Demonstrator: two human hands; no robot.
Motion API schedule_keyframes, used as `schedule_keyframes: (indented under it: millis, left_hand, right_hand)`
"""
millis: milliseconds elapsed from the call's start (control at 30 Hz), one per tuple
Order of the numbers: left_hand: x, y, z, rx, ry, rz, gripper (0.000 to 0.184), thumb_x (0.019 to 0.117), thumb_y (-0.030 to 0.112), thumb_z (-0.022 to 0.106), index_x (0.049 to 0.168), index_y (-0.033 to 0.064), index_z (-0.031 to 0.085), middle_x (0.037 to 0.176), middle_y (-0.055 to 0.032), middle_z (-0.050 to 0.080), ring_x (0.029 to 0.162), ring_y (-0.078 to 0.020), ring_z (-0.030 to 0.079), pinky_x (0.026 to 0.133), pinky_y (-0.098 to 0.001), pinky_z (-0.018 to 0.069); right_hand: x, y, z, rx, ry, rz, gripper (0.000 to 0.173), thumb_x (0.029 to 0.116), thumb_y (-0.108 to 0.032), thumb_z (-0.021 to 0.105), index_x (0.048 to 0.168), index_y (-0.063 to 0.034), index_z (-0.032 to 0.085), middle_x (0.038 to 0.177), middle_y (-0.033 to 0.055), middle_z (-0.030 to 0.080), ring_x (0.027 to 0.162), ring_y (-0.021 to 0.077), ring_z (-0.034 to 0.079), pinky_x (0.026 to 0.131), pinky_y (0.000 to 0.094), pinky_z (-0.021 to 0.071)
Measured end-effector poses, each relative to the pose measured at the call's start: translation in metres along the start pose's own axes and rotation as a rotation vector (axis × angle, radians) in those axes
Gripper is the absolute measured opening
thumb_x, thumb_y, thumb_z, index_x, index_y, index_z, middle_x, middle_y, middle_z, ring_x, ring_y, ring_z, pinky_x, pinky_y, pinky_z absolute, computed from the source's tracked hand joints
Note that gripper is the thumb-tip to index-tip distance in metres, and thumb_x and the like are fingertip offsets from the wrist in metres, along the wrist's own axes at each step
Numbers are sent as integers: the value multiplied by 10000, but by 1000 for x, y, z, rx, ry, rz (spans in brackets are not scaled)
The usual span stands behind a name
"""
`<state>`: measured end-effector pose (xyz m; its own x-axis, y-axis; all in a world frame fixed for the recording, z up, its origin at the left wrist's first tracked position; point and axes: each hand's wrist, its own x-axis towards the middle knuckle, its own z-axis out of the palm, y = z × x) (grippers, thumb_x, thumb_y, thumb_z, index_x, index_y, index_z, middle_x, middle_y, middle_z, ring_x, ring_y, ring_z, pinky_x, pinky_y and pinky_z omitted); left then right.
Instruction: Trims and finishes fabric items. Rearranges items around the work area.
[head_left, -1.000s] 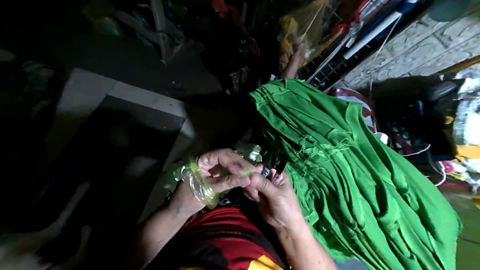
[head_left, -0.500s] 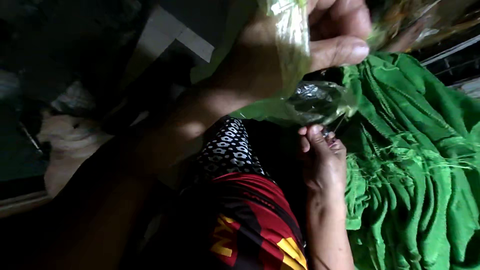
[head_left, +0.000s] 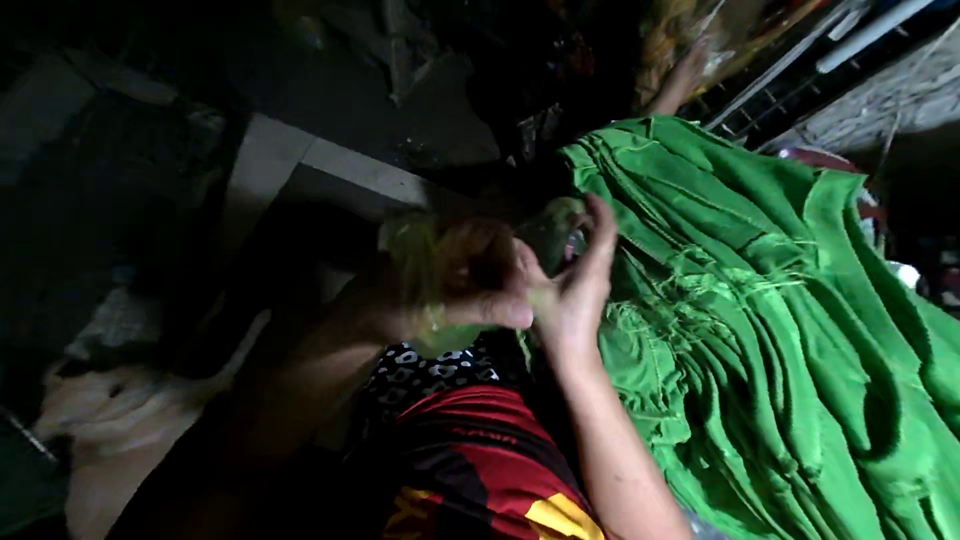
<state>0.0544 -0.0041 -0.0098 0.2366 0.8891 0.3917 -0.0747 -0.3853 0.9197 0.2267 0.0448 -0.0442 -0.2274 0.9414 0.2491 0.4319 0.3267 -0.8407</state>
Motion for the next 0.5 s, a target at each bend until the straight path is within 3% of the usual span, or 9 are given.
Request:
schedule_keyframes:
  millis: [33, 100, 200, 267, 333, 400, 500]
  left_hand:
    - [-4, 0, 1, 0, -10, 7, 114, 926, 263, 731, 939, 157, 691, 827, 132, 685, 762, 59, 633, 678, -108, 530]
    - [-11, -3, 3, 98, 42, -28, 76, 894, 220, 742, 913, 168, 691, 847, 133, 695, 774, 63, 643, 690, -100, 542]
    - [-18, -22, 14, 314, 155, -266, 67, 889, 74, 723, 926, 72, 667, 838, 73, 673, 726, 53, 611, 667, -112, 521]
    - [-17, -42, 28, 475, 123, -516, 59, 935, 37, 703, 972, 7, 670, 820, -38, 660, 707, -74, 617, 678, -256, 542]
    - [-20, -64, 40, 620, 16, -668, 107, 934, 6, 675, 1013, -64, 694, 944, -201, 689, 872, -297, 675, 825, -479, 557]
    - [-20, -82, 47, 728, 2, -774, 229, 942, -7, 634, 1139, -118, 674, 1137, -309, 674, 1099, -451, 654, 984, -601, 486]
    - [-5, -86, 34, 783, 85, -900, 270, 990, -27, 572, 1242, -101, 635, 1218, -321, 646, 1174, -473, 617, 1032, -623, 445]
  right_hand:
    - [3, 4, 2, -75, -73, 32, 652, 919, -138, 728, 1463, 45, 420, 1304, 289, 575, 1022, 351, 664, 804, 498, 572]
    - [3, 15, 3, -119, -147, 80, 417, 890, 54, 662, 1294, 68, 559, 1160, 283, 630, 955, 376, 673, 800, 509, 573]
    - [-2, 23, -7, -62, -145, 94, 333, 878, 121, 597, 1208, 73, 600, 1093, 247, 638, 875, 306, 647, 745, 429, 556]
    - [-7, 17, -15, 68, -157, 132, 262, 940, 62, 564, 1198, 36, 597, 1088, 168, 639, 848, 181, 620, 722, 322, 530]
    - [-12, 8, -18, 185, -147, 114, 224, 965, 20, 573, 1186, 28, 601, 1086, 125, 647, 840, 100, 625, 711, 247, 536]
    - [-18, 4, -24, 241, -145, 62, 220, 952, 23, 589, 1170, 46, 610, 1079, 122, 655, 873, 84, 634, 744, 226, 543]
    - [-28, 1, -37, 302, -182, 46, 182, 944, 7, 598, 1121, 39, 624, 1007, 78, 661, 822, 23, 619, 727, 174, 526]
